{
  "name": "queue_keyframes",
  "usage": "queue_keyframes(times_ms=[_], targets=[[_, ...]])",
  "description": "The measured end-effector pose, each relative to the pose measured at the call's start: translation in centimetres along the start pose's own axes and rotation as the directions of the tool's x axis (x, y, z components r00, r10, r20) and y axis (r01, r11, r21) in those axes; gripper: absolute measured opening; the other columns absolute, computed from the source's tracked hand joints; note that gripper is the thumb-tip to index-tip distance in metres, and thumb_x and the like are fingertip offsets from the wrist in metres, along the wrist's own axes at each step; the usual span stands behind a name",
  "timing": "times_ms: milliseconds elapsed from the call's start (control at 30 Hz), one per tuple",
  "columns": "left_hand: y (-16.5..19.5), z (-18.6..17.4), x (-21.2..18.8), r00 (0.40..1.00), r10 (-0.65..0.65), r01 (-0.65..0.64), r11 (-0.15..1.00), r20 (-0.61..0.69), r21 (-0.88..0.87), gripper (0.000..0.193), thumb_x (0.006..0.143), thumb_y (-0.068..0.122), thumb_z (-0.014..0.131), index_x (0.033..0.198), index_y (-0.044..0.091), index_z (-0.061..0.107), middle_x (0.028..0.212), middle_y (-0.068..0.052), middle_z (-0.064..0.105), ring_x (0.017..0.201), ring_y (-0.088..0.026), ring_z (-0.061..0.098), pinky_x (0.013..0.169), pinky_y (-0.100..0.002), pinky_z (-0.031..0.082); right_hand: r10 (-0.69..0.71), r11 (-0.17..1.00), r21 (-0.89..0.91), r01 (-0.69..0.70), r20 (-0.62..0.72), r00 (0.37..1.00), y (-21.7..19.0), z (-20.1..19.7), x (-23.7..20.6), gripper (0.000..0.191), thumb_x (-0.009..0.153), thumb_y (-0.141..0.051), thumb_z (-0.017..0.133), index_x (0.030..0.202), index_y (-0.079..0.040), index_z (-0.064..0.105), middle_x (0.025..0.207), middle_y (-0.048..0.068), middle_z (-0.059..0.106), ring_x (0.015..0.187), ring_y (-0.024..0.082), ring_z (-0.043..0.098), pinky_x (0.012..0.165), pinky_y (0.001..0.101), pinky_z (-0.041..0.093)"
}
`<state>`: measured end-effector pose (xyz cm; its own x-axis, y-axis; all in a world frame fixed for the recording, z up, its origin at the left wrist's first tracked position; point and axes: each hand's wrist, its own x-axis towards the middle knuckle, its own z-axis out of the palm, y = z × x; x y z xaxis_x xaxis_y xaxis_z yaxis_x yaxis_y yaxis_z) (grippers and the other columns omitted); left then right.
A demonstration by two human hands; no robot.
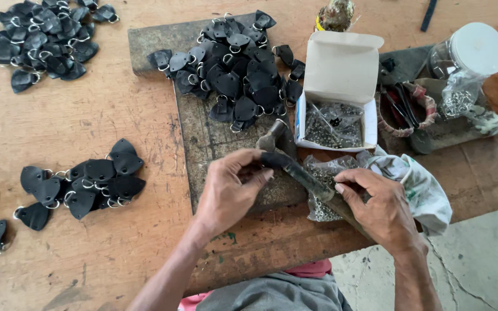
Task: The person attaches metal split rings to black leather keychain fobs at a workbench. They pick up a leather piece, insert a metal ring through its hole, and use a hammer and punch to set the fastener, placing finished pieces in a pile and repeating with new pieces.
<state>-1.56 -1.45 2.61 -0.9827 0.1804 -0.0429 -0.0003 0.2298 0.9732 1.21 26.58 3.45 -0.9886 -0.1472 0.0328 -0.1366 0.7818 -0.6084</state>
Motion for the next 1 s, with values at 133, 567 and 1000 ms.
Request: queue_keyframes(times_ms=[133,567,1000], targets=[[0.3,0.9,-0.1,0.999,-0.016,0.016,1.0,0.041,-0.002,0.02,0.09,0.014,0.076,0.106,0.002,0.074,0.09,-0.007,0.08,0.077,-0.012,0.073,0.069,-0.028,0.058,0.067,0.997,0.039,-0.068,0.018,0.998,-0.3,-0.3,0.3,0.023,0.084,-0.01,0.077,0.106,-0.006,0.073,0.091,0.005,0.077,0.079,0.014,0.073,0.071,0.0299,0.059],[-0.3,0.8,-1.3,0.996,-0.066,0.072,0.99,0.053,-0.122,0.029,0.089,0.023,0.076,0.107,0.0,0.075,0.09,-0.008,0.08,0.079,-0.012,0.073,0.072,-0.029,0.061,-0.076,0.993,0.088,0.081,-0.048,0.996,0.6,0.0,0.3,0.014,0.085,-0.014,0.078,0.099,-0.01,0.077,0.093,0.003,0.079,0.083,0.012,0.074,0.073,0.0264,0.061],[-1.0,1.0,-1.5,0.991,-0.058,0.097,0.928,0.117,-0.361,0.027,0.089,0.019,0.079,0.107,-0.001,0.076,0.088,-0.007,0.079,0.078,-0.006,0.07,0.067,-0.023,0.059,-0.146,0.855,0.472,0.216,-0.181,0.973,-4.7,5.7,1.0,0.014,0.089,-0.005,0.077,0.102,-0.012,0.075,0.114,-0.001,0.059,0.087,0.002,0.059,0.071,0.0153,0.057]])
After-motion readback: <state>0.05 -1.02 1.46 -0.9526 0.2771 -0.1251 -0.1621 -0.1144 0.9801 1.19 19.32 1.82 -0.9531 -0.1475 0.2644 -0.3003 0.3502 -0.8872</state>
